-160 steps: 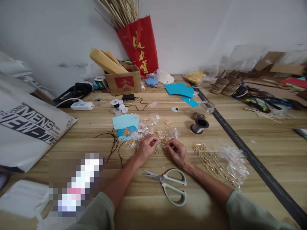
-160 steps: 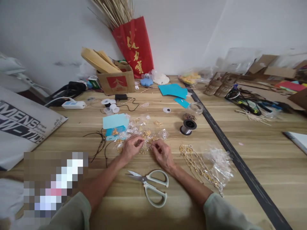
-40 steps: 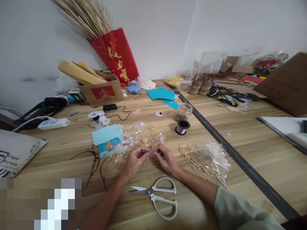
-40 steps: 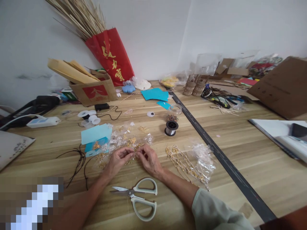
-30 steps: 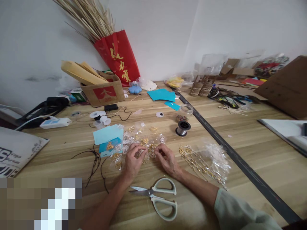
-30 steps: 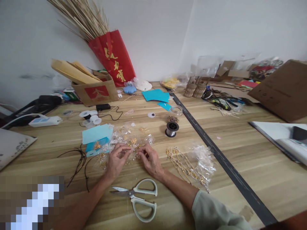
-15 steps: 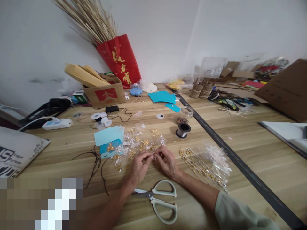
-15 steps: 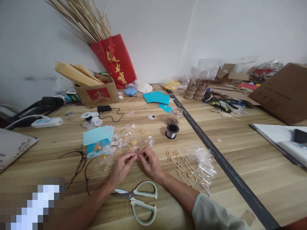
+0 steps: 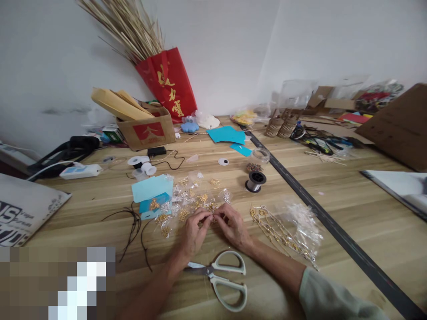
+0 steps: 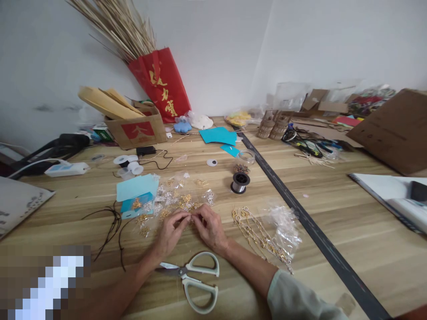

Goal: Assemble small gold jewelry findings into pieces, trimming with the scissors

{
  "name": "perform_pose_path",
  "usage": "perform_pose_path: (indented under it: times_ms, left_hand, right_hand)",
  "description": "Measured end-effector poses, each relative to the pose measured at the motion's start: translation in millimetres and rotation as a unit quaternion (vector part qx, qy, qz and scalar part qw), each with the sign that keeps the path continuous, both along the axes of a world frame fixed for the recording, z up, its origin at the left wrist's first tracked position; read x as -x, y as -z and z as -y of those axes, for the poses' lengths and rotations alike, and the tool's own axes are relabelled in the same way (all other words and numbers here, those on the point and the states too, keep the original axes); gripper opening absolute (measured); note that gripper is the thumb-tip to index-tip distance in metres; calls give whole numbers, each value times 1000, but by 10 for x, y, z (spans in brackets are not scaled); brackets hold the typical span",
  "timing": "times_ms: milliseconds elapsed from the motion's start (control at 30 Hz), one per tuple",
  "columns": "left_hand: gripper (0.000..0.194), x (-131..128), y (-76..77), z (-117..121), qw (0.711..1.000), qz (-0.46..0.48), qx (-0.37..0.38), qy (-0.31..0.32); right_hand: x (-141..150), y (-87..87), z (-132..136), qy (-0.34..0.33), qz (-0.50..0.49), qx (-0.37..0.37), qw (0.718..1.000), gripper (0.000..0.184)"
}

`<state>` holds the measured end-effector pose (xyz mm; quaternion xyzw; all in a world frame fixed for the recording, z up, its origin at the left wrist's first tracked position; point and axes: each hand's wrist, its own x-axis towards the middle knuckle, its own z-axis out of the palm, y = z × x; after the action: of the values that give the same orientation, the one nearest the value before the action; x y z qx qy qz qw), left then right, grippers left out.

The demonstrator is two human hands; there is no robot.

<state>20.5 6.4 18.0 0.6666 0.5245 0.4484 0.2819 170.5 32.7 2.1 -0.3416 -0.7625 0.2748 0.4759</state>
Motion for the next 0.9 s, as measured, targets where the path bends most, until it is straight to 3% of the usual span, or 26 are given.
perform_pose_path:
  times_ms: [633,900]
  left_hand:
    - [16,42,45,15,995,-91,-44,0]
    - [16,48,28,-7,998,-60,-22,12]
  right_hand:
    - [3,-10,10,-19,2,3,1000,12]
    - [7,-27,20,-11,10,12,1000,10]
